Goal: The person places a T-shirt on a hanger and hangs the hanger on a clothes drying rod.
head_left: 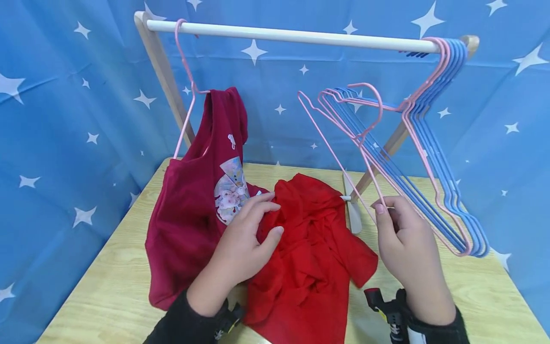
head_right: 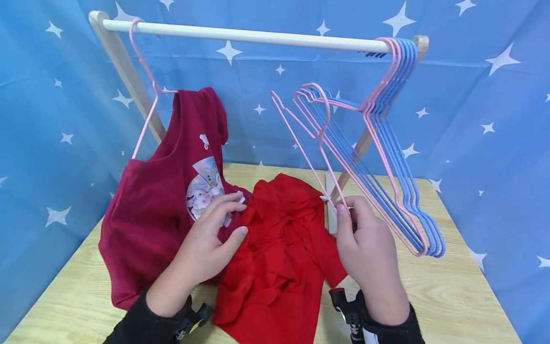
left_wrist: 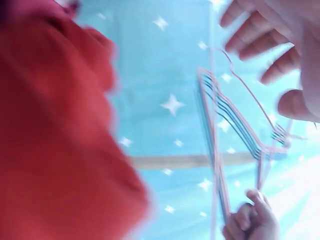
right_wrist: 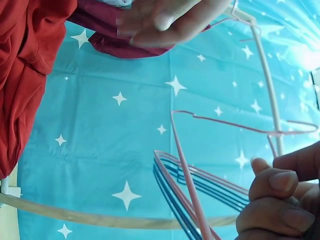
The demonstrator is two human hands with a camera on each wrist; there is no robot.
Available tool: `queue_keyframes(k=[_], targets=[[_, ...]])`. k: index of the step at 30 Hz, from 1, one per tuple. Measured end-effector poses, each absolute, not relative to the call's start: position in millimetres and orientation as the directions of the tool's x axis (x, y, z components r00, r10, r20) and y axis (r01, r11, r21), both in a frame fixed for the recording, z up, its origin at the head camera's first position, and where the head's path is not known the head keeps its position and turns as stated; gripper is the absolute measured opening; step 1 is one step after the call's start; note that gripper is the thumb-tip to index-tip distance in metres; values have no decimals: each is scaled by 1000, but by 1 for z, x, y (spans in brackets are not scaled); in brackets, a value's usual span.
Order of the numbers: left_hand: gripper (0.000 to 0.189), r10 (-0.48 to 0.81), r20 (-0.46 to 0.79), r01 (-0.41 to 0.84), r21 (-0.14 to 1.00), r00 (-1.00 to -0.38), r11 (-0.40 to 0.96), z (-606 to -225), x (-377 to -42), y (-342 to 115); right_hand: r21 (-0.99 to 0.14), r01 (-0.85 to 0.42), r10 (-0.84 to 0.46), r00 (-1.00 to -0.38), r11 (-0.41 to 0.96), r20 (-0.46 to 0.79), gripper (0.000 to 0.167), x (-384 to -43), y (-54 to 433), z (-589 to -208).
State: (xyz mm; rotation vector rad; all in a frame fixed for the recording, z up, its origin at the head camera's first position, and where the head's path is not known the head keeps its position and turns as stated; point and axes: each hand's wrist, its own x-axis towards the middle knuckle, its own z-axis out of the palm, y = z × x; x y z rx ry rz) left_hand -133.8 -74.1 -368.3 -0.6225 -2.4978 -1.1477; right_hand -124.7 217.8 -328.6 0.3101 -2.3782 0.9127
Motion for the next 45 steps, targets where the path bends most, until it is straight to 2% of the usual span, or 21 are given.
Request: queue_keyframes(k=[3,9,12,16,20,23,28,33,37,42,45], targets=[[45,260,410,463,541,-874,702,-355,-139,-58,-539,-425,-24,-801,728,599,9,-124,216,-327],[42,328,173,366,284,-929,886,-339,-155,-29,-546,-413,-12,-805,729,593,12,-121,216,-324],[47,389,113,404,188,-914,895,-333,-167,-21,-544,-399,-9,-812,738,583,12,-119,217,-323],[62,424,19,423,137,-905,896,-336,-186,-11,-540,-398,-19,-817,742,576,11,-118,216,-324],[64,449,-86,449,26,-889,893,-354,-206,-2,-542,-415,-33,-814,730,579,10,-116,216,-325],[69,512,-141,523,-55,-847,850,-371,-221,-6,-545,-432,-41,-808,718,588,9,-115,215,-325],[86,599,-212,620,-41,-772,784,-394,-242,-22,-532,-443,-54,-803,722,594,8,-113,214,-324],[95,654,-198,670,-22,-730,742,-405,-255,-34,-501,-455,-88,-799,737,595,8,-113,210,-324],[90,683,-165,699,-66,-711,712,-412,-261,-36,-481,-464,-106,-793,744,600,7,-114,208,-325],[63,752,-118,761,-128,-649,636,-425,-260,-28,-463,-470,-120,-788,751,604,6,-115,206,-327],[49,760,-83,762,-151,-645,630,-429,-258,-26,-467,-478,-134,-792,744,596,6,-116,204,-329]])
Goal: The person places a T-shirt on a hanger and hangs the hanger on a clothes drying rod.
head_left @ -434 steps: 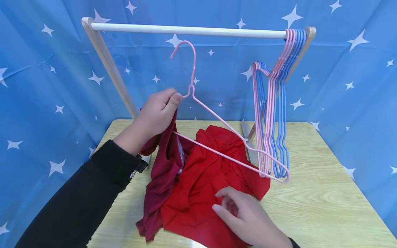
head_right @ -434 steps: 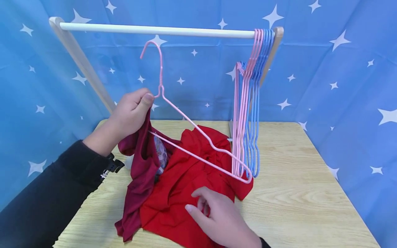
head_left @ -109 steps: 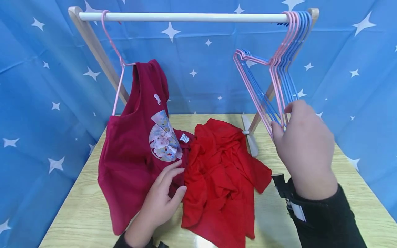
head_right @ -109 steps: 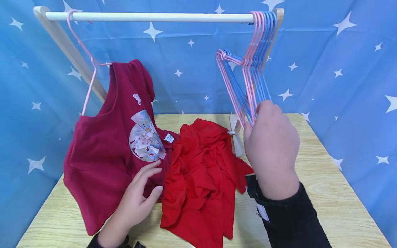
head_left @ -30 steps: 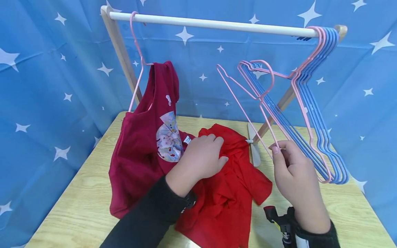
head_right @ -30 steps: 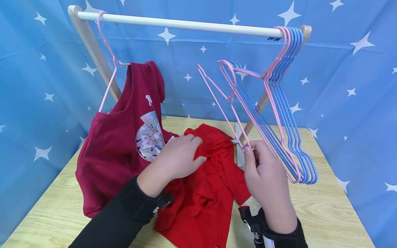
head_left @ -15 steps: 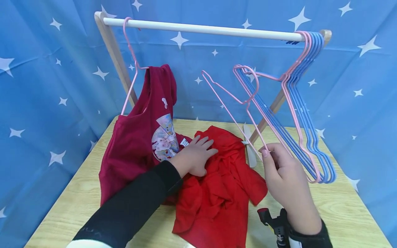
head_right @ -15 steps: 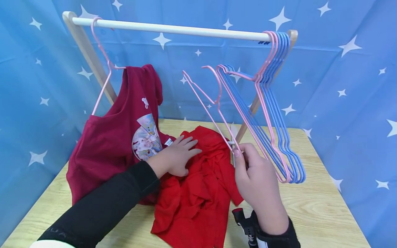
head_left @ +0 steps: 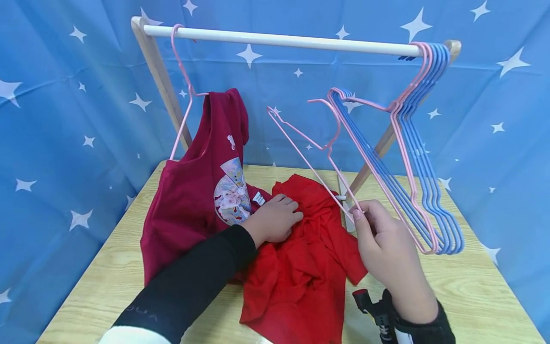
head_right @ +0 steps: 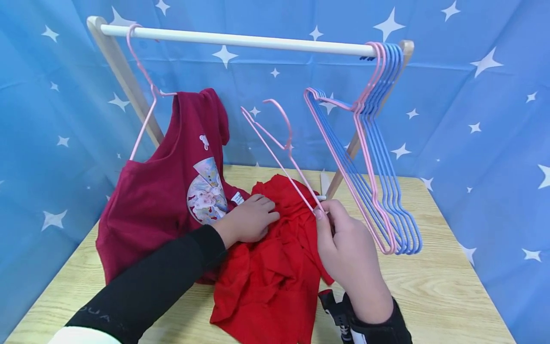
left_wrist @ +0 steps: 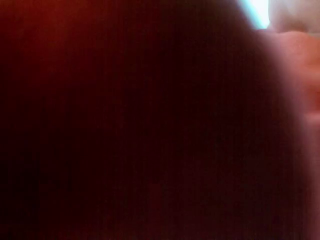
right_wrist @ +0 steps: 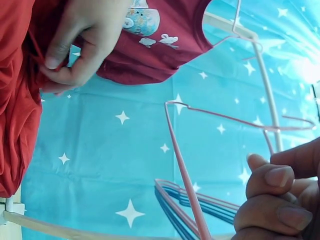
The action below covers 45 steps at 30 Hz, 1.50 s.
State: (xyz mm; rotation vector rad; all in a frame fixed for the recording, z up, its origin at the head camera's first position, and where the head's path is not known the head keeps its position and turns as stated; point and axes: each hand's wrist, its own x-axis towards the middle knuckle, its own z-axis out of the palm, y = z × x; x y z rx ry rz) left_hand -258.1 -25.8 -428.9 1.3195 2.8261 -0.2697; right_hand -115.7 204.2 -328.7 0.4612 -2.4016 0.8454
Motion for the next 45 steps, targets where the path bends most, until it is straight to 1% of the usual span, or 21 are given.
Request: queue_keyframes(k=[3,5,7,10,13,15,18,22,24,25,27,29,31,33,36,38,45], targets=[[43,764,-65,761,-180,-641,623,-427,-258,-26,-469,-474,-132,-794,745,593,7,-117,205,-330],[37,773,-39,766,-174,-634,619,-424,-258,-27,-463,-469,-126,-792,752,597,6,-117,206,-330],[27,778,9,770,-141,-628,623,-420,-260,-28,-458,-468,-122,-788,756,603,5,-118,207,-330],[22,767,77,767,-40,-637,640,-415,-261,-32,-462,-473,-123,-786,751,605,5,-119,208,-329],[26,761,110,766,-6,-639,643,-412,-263,-34,-469,-475,-127,-791,745,599,6,-119,208,-330],[31,764,115,768,-19,-634,640,-411,-263,-35,-472,-473,-129,-795,744,592,6,-119,208,-330],[32,778,121,778,-51,-617,626,-409,-261,-35,-473,-464,-129,-802,749,583,7,-120,208,-331],[24,786,122,794,39,-606,606,-406,-256,-33,-469,-457,-127,-805,755,580,7,-120,209,-333],[25,792,119,800,84,-599,593,-404,-253,-32,-471,-454,-121,-804,756,582,6,-120,210,-333],[25,797,114,805,89,-593,586,-401,-252,-32,-471,-454,-119,-803,756,584,6,-120,210,-333],[29,811,100,817,33,-576,576,-393,-250,-31,-472,-453,-114,-802,756,586,6,-120,210,-332],[32,817,74,816,-51,-572,576,-382,-249,-33,-470,-455,-113,-799,756,591,7,-119,210,-332],[28,810,51,802,-117,-584,585,-370,-251,-35,-468,-457,-115,-797,757,593,7,-119,210,-331],[22,791,54,782,-123,-609,611,-357,-253,-39,-466,-456,-115,-797,758,593,8,-119,211,-331],[17,756,111,754,-64,-645,653,-338,-256,-46,-467,-458,-115,-796,756,594,9,-118,212,-331],[19,737,174,746,-19,-653,665,-326,-258,-51,-467,-463,-118,-793,753,598,9,-118,212,-330],[22,703,376,768,38,-604,640,-286,-258,-66,-460,-468,-122,-788,754,603,9,-119,213,-330]])
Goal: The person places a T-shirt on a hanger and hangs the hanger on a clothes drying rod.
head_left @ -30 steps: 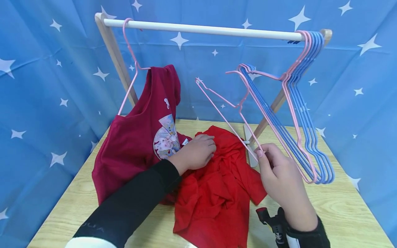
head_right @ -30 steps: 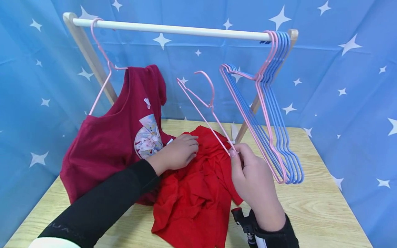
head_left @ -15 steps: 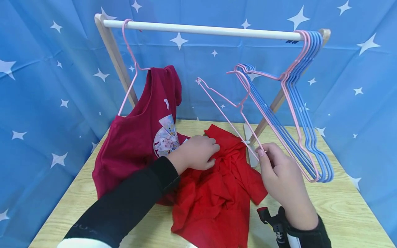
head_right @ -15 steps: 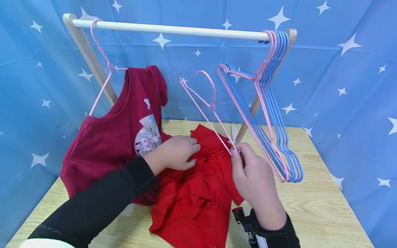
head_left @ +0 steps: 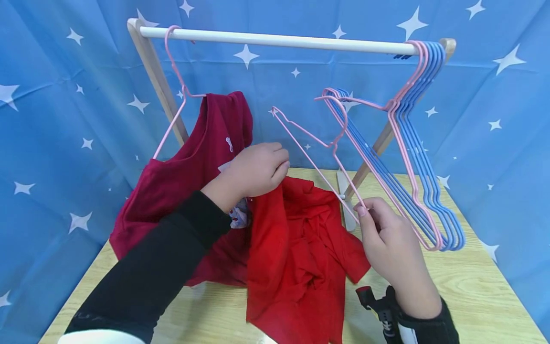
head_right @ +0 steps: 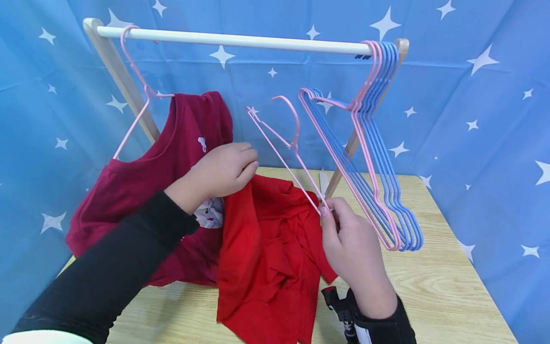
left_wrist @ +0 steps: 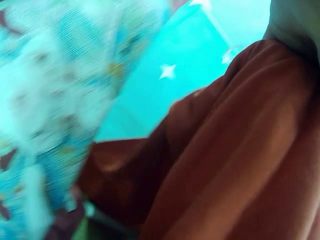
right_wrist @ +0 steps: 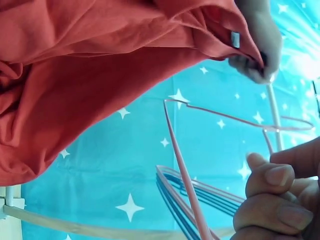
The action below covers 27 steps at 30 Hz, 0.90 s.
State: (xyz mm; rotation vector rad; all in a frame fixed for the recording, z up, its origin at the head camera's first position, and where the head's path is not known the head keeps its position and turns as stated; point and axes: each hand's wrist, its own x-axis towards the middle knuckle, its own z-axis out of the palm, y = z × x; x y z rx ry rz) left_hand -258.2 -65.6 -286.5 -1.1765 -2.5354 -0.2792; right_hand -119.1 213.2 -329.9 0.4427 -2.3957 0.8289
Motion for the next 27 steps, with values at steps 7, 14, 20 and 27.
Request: queue_keyframes(k=[7,14,20,27], targets=[[22,650,528,775,28,-547,631,-244,-248,-69,-476,-454,-112,-801,753,588,10,-119,214,-330],[21,589,598,799,151,-543,582,-233,-241,-73,-476,-437,-111,-814,763,570,8,-117,214,-329],[22,596,476,733,171,-647,659,-242,-248,-82,-485,-426,-124,-834,764,537,8,-103,217,-318],[24,392,515,613,380,-762,693,-260,-272,-101,-507,-426,-146,-853,749,500,10,-84,223,-307]])
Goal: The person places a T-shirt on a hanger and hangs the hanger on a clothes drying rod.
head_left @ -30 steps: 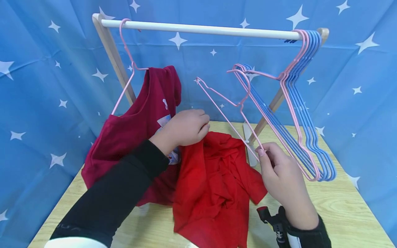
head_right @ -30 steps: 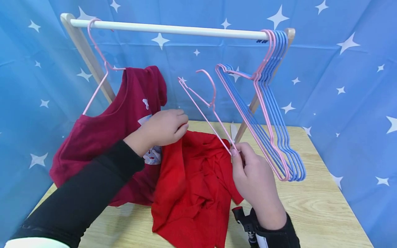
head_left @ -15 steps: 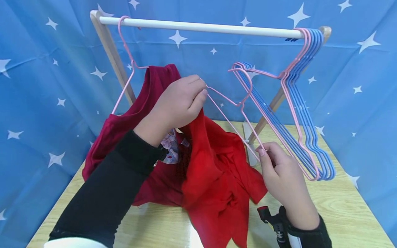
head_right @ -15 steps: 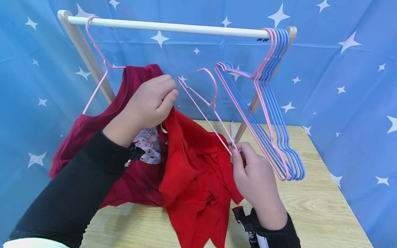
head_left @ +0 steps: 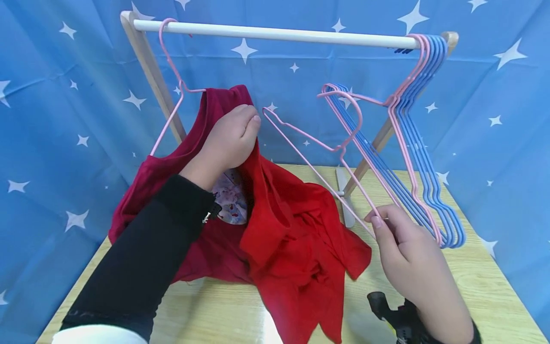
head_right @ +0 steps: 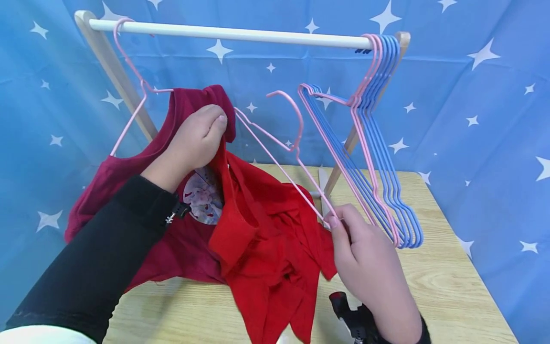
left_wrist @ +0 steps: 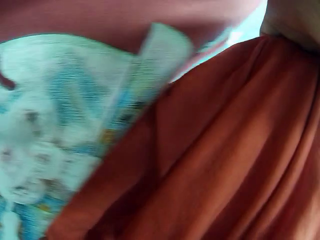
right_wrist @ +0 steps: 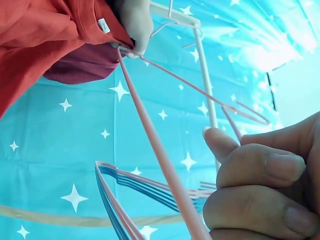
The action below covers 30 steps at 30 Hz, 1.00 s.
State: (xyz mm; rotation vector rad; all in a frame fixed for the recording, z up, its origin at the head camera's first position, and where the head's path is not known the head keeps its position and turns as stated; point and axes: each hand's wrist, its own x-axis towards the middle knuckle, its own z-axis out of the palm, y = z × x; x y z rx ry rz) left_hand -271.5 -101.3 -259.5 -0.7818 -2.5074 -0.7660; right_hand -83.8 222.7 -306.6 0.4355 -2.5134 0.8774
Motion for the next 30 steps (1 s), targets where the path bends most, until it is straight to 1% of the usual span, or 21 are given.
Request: queue_keyframes(k=[3,5,9,13,18,30], targets=[[24,314,518,570,465,-796,678,-268,-283,-107,-506,-431,-156,-854,747,497,12,-79,225,-305],[22,278,517,550,503,-809,667,-274,-289,-110,-503,-435,-161,-852,747,499,14,-77,226,-305],[18,228,512,519,545,-828,659,-280,-297,-112,-502,-435,-163,-853,747,496,18,-75,228,-304],[19,189,502,487,569,-844,663,-278,-302,-112,-502,-429,-169,-859,751,482,21,-73,229,-303],[20,179,470,458,587,-864,667,-275,-304,-109,-501,-435,-173,-857,748,486,22,-73,230,-303],[20,174,433,433,623,-885,651,-273,-306,-110,-502,-439,-163,-850,745,501,24,-69,229,-303]])
